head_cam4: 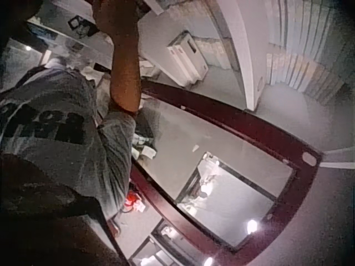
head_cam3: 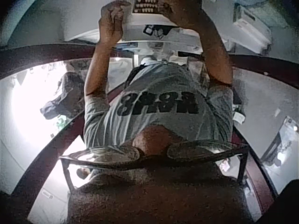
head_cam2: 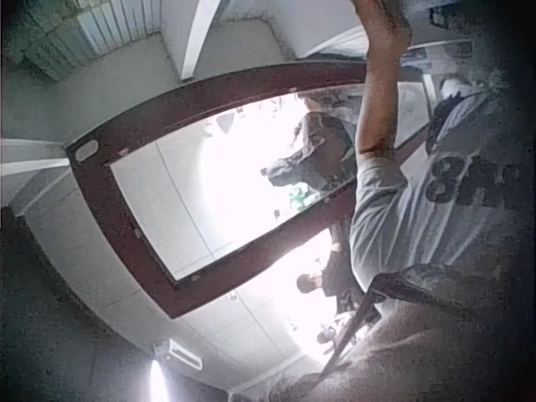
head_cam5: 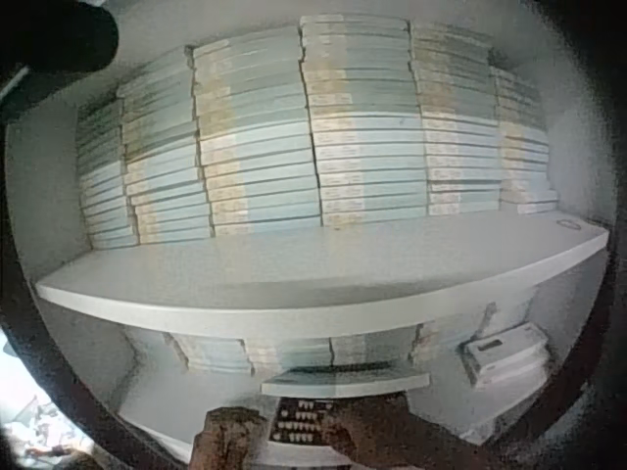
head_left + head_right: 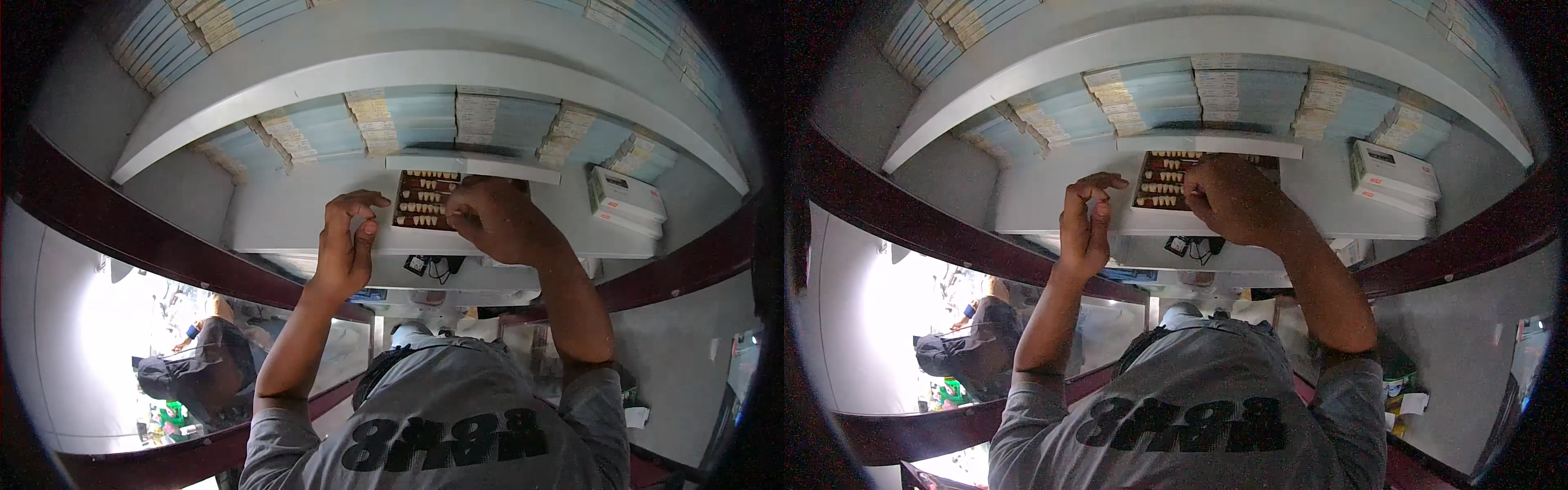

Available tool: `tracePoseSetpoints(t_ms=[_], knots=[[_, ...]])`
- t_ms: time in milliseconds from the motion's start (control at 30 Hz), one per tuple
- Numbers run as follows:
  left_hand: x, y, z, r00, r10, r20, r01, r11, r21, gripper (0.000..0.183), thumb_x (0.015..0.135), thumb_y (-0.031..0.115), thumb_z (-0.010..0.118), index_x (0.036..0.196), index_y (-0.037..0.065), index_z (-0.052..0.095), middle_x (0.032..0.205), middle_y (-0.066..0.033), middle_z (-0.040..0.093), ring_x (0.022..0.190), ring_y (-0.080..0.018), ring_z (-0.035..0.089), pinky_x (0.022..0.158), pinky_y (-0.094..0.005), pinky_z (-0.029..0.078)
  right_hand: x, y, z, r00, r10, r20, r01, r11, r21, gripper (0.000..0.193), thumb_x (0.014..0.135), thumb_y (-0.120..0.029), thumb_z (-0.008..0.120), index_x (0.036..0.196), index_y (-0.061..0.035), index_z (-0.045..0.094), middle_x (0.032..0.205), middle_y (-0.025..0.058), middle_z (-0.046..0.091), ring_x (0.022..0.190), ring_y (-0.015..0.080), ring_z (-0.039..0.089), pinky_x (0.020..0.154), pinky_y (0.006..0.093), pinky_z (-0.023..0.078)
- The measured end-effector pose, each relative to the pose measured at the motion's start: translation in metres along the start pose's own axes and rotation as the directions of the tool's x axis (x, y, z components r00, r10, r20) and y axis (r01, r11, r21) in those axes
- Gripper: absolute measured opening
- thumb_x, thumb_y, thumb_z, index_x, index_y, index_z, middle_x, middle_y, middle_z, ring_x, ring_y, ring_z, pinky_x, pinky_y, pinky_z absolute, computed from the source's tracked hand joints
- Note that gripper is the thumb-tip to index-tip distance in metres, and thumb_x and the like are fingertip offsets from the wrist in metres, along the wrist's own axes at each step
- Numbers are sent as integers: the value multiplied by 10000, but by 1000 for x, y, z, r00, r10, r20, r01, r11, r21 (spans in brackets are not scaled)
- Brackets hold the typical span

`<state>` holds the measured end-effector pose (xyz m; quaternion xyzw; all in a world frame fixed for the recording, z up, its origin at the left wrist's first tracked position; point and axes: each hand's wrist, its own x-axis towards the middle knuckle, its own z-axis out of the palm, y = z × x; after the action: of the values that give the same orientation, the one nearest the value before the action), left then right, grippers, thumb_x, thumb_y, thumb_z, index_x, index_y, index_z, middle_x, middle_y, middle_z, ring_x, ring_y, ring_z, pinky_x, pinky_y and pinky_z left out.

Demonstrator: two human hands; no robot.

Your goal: The person opens a cabinet, takes out a box of artificial teeth, and picks teeth from it by hand. Then, the person returns the box to the shelf, closes the cabinet doors, and walks back to the table.

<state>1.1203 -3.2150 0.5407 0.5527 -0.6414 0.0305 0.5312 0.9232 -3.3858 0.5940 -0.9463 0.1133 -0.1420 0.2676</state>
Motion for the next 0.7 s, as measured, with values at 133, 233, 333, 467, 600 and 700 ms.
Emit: tracePoseSetpoints(t_ms=[133, 233, 333, 467, 600, 700], knots=[[-2, -1, 2, 1000, -17, -10, 16, 999, -28, 176, 970, -14, 500, 1107, 58, 417, 1124, -189, 637, 1071, -324, 608, 970, -406, 445, -3, -4, 0, 1000, 21, -6, -21, 1000, -1, 69, 841, -75, 686, 853, -12, 661, 807, 156, 653, 793, 309, 656, 736, 414, 518], [-4, -3, 0, 1000, -17, -18, 16, 999, -36, 188, 961, -29, 496, 1110, 55, 420, 1117, -186, 638, 1069, -326, 610, 965, -406, 448, -1, -4, 1, 999, 41, 15, -41, 999, 2, 75, 845, -85, 689, 860, -15, 668, 808, 151, 660, 788, 302, 659, 741, 408, 522], [-2, -2, 2, 1000, -9, -11, 9, 1000, -22, 186, 954, -38, 495, 1098, 54, 421, 1121, -185, 641, 1069, -328, 609, 974, -411, 441, 0, -3, -3, 997, 63, 38, -63, 998, -5, 78, 844, -89, 693, 871, -18, 675, 820, 149, 668, 800, 292, 661, 744, 403, 525], [2, 1, 2, 1000, 20, 24, -21, 1000, 7, 164, 943, -35, 514, 1061, 52, 441, 1122, -168, 647, 1085, -338, 598, 986, -421, 413, 3, -1, -3, 995, 66, 74, -64, 998, -29, 78, 840, -86, 694, 878, -19, 681, 837, 152, 672, 821, 287, 659, 742, 402, 524], [3, 1, 3, 993, 90, 75, -95, 993, 68, 170, 926, -13, 555, 1050, 61, 465, 1079, -125, 675, 1086, -353, 591, 1014, -442, 357, 3, -2, -3, 994, 90, 65, -89, 996, -6, 78, 837, -83, 693, 887, -24, 690, 850, 151, 674, 821, 286, 659, 749, 407, 522], [-3, 2, 1, 994, -26, 109, 13, 992, 122, 207, 910, 6, 587, 1071, 65, 471, 1062, -112, 697, 1094, -364, 597, 1033, -449, 331, 3, -2, -5, 991, 112, 69, -112, 994, -4, 88, 846, -97, 688, 899, -27, 696, 847, 153, 668, 824, 294, 657, 763, 413, 518]])
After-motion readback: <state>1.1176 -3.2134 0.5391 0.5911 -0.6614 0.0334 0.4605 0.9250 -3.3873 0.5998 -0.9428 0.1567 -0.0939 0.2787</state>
